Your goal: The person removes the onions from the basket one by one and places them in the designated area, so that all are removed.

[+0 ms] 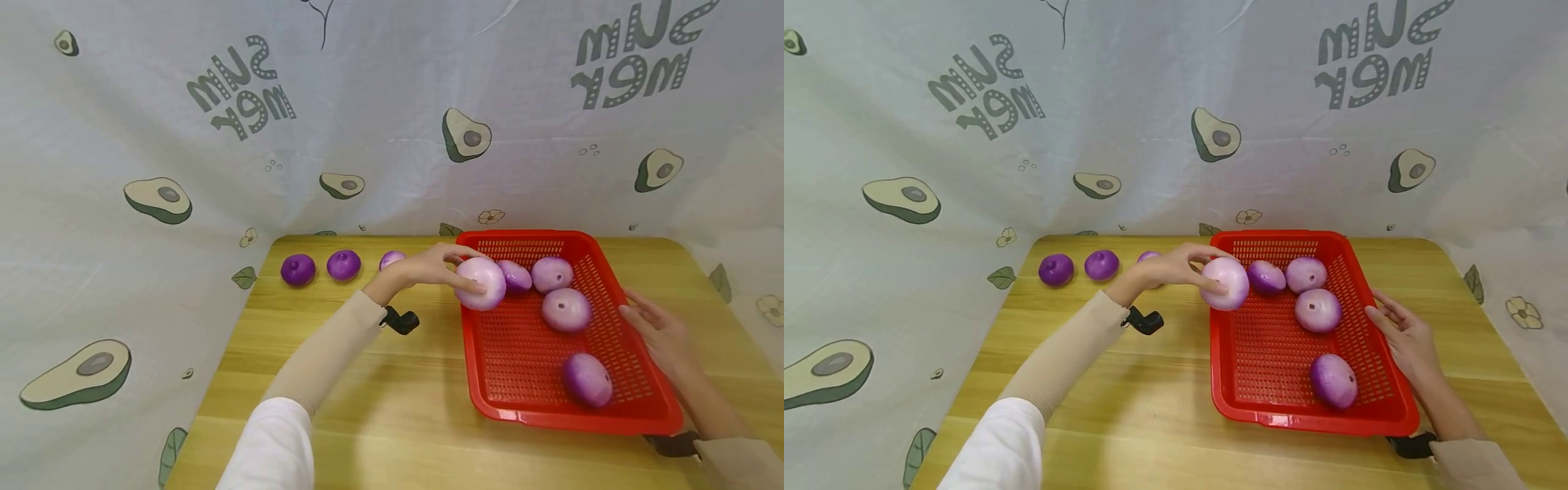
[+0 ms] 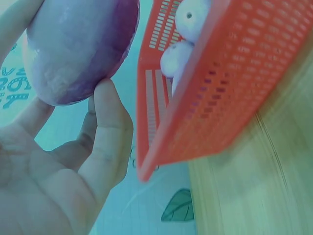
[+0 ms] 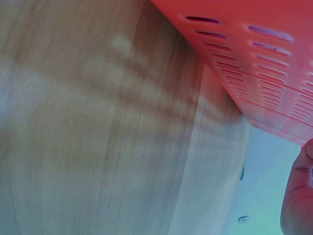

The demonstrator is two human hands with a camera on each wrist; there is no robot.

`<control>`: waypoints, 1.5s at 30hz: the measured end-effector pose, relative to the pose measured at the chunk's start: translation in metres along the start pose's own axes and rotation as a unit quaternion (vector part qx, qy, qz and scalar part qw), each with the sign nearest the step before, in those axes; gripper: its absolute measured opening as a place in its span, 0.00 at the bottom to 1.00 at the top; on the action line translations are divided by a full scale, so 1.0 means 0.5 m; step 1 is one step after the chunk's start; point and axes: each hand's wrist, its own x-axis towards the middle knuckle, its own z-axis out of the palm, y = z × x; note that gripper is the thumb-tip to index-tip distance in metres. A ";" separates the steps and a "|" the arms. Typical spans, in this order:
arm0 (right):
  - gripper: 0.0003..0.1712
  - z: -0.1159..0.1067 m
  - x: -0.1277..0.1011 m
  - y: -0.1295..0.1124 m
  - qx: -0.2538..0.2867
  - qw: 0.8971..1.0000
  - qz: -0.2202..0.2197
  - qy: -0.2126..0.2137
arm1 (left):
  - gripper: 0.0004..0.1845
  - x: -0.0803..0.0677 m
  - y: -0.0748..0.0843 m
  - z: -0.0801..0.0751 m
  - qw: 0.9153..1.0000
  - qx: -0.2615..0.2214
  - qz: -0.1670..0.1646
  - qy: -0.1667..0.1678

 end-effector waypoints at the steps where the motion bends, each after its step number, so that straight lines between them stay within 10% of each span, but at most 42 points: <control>1: 0.29 -0.001 -0.001 0.000 -0.016 1.000 -0.002 0.004 | 0.29 -0.007 -0.002 -0.004 1.000 -0.005 -0.002 0.003; 33: 0.28 0.003 -0.003 -0.006 0.005 1.000 -0.006 -0.001 | 0.29 -0.197 -0.085 -0.105 0.995 -0.026 -0.043 0.081; 45: 0.27 0.005 -0.004 -0.006 0.043 0.999 -0.009 -0.011 | 0.36 -0.288 -0.141 -0.140 0.982 -0.051 -0.128 0.128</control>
